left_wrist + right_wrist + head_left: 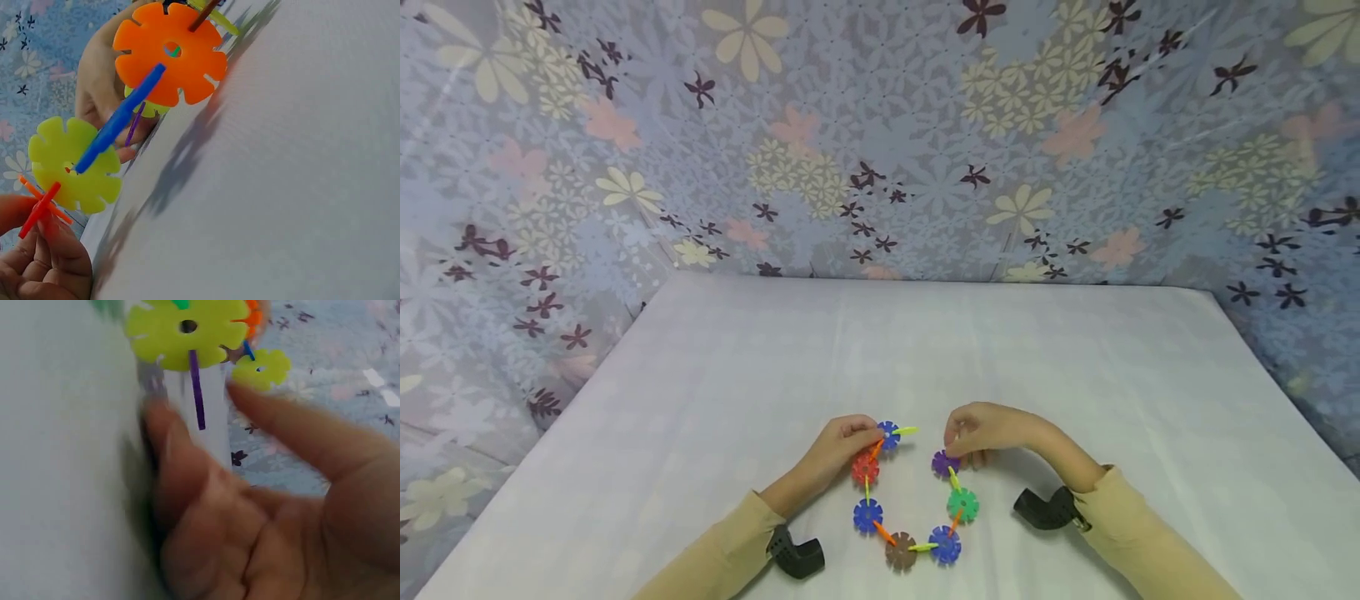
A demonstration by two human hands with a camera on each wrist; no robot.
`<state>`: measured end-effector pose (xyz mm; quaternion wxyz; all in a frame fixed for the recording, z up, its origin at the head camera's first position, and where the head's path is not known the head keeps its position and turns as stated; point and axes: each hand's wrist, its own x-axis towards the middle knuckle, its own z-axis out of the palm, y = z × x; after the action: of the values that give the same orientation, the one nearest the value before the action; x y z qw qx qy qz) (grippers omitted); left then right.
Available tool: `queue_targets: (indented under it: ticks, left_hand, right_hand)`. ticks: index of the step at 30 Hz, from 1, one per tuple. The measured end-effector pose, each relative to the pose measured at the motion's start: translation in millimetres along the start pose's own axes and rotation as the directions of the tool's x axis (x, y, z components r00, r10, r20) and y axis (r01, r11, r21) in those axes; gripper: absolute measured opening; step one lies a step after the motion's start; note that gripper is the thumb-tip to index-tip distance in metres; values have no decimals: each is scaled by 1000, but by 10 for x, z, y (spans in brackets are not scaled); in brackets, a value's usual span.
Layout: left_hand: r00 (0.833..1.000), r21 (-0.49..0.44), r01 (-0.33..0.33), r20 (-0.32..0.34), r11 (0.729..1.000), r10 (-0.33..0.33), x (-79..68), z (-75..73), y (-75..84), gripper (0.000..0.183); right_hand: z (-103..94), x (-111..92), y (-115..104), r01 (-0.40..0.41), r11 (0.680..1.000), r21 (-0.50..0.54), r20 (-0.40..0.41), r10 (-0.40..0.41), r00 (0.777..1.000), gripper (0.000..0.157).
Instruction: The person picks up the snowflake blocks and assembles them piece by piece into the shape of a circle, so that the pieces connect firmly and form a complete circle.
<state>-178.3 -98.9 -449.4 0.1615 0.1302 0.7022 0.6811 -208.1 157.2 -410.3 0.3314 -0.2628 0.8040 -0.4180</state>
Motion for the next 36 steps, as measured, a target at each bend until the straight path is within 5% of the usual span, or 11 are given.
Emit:
queue_targets:
  ticks: [4, 9, 17, 27, 36]
  left_hand:
    - [1000, -32, 24, -14, 999, -25, -3, -1, 1, 19]
    - [999, -26, 43, -8, 999, -43, -8, 4, 8, 21]
    - [999, 2, 34, -17, 999, -34, -1, 1, 9, 23]
    - [1000, 8, 24, -11, 1000, -23, -104, 59, 260, 20]
    - [1000, 19, 9, 0, 1000, -9, -114, 65, 265, 19]
  right_hand:
    - [6, 39, 34, 7, 969, 245, 135, -41, 990, 19]
    - [11, 90, 82, 79, 926, 370, 60, -108, 992, 13]
    - [39, 127, 89, 139, 890, 434, -45, -132, 990, 13]
    - [81, 149, 67, 119, 896, 428, -103, -83, 991, 17]
    - [105, 149, 61, 120, 881, 457, -118, -74, 990, 17]
